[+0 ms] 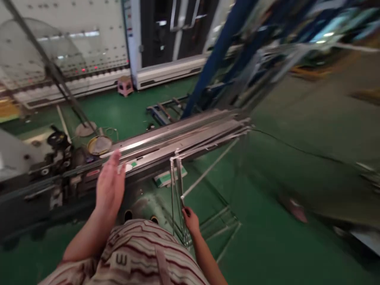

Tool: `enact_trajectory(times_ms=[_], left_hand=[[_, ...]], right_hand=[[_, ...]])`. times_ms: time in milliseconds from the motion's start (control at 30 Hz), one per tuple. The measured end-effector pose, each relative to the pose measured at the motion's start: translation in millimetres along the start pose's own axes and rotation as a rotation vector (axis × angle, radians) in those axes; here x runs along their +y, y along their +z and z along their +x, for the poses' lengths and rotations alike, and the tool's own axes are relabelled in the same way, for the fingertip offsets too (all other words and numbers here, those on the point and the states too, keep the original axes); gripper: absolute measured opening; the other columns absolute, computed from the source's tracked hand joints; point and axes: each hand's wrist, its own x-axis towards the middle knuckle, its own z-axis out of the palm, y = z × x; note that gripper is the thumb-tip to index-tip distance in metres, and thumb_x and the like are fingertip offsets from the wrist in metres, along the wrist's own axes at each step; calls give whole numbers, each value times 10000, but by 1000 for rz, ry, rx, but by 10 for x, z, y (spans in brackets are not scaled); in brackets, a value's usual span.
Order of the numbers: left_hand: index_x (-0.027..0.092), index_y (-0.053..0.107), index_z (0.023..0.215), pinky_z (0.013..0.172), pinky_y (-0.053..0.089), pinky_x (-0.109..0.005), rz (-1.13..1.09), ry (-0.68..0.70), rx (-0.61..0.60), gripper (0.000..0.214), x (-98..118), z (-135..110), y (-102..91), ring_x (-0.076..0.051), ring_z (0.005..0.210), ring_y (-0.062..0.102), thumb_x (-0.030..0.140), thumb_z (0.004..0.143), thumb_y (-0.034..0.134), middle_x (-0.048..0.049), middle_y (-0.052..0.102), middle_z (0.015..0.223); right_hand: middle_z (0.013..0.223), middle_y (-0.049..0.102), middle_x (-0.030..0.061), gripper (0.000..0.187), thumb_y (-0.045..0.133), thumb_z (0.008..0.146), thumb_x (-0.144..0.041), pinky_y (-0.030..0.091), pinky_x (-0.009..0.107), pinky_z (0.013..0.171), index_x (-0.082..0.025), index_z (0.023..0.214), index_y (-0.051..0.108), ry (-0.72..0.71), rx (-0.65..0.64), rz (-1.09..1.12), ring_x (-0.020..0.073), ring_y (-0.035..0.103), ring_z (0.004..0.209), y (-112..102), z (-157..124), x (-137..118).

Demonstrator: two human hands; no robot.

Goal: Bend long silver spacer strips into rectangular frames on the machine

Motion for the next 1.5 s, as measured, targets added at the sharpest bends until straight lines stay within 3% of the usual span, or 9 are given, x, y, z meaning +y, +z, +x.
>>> enact_trajectory(times_ms=[100, 233, 467, 567, 733, 1067, 1367, 1500], left_hand=[[233, 725, 956, 1151, 346, -380, -14, -48, 15, 196, 34, 96, -177, -214, 1462, 343, 351, 806, 768, -33, 595, 1394], [208, 709, 936, 1152, 345, -387, -73, -56, 52, 197, 76, 195, -238, -226, 1424, 404, 309, 782, 780, -56, 643, 1303], [186, 618, 795, 1117, 387, -362, -165, -51, 97, 178, 136, 182, -389, -172, 1154, 604, 232, 784, 789, -23, 675, 996], [182, 621, 790, 1077, 421, -314, -221, -29, 68, 201, 143, 183, -449, -127, 1012, 628, 206, 756, 818, 2, 642, 929], [181, 625, 778, 1074, 435, -291, -240, 30, 39, 193, 173, 175, -493, -110, 952, 630, 174, 753, 817, 9, 614, 861], [163, 633, 732, 1105, 424, -333, -192, -39, 169, 162, 175, 238, -537, -141, 993, 681, 153, 774, 790, -24, 718, 886], [167, 699, 826, 1053, 461, -307, -207, -60, 163, 118, 153, 265, -584, -145, 997, 686, 221, 783, 795, -41, 735, 931], [175, 704, 914, 925, 513, -247, -154, -82, 81, 243, 34, 435, -637, -111, 878, 666, 221, 720, 843, -13, 690, 855]], right_hand=[[975, 759, 167, 582, 457, 711, -690, 559, 427, 834, -190, 914, 675, 45, -56, -18, 319, 724, 913, 145, -74, 117], [968, 757, 183, 621, 441, 689, -714, 556, 434, 810, -185, 913, 675, 69, -89, -83, 344, 722, 920, 217, -138, 114], [957, 756, 182, 602, 436, 654, -716, 560, 442, 790, -205, 871, 668, 88, -117, -145, 360, 722, 910, 289, -123, 41], [945, 759, 170, 583, 443, 661, -714, 560, 451, 802, -211, 859, 660, 62, -145, -140, 360, 722, 912, 330, -115, 31], [924, 762, 168, 574, 461, 638, -724, 562, 463, 813, -228, 843, 664, 71, -154, -138, 368, 725, 921, 399, -114, 28], [899, 766, 157, 568, 463, 641, -725, 547, 425, 747, -231, 828, 672, 60, -191, -167, 354, 720, 863, 469, -121, -9], [958, 757, 201, 662, 408, 683, -769, 553, 461, 806, -199, 888, 675, 48, -99, -168, 379, 715, 931, 449, -131, 19], [934, 755, 196, 666, 439, 678, -764, 565, 462, 820, -183, 883, 691, 51, -60, -111, 359, 722, 901, 395, -120, -40]])
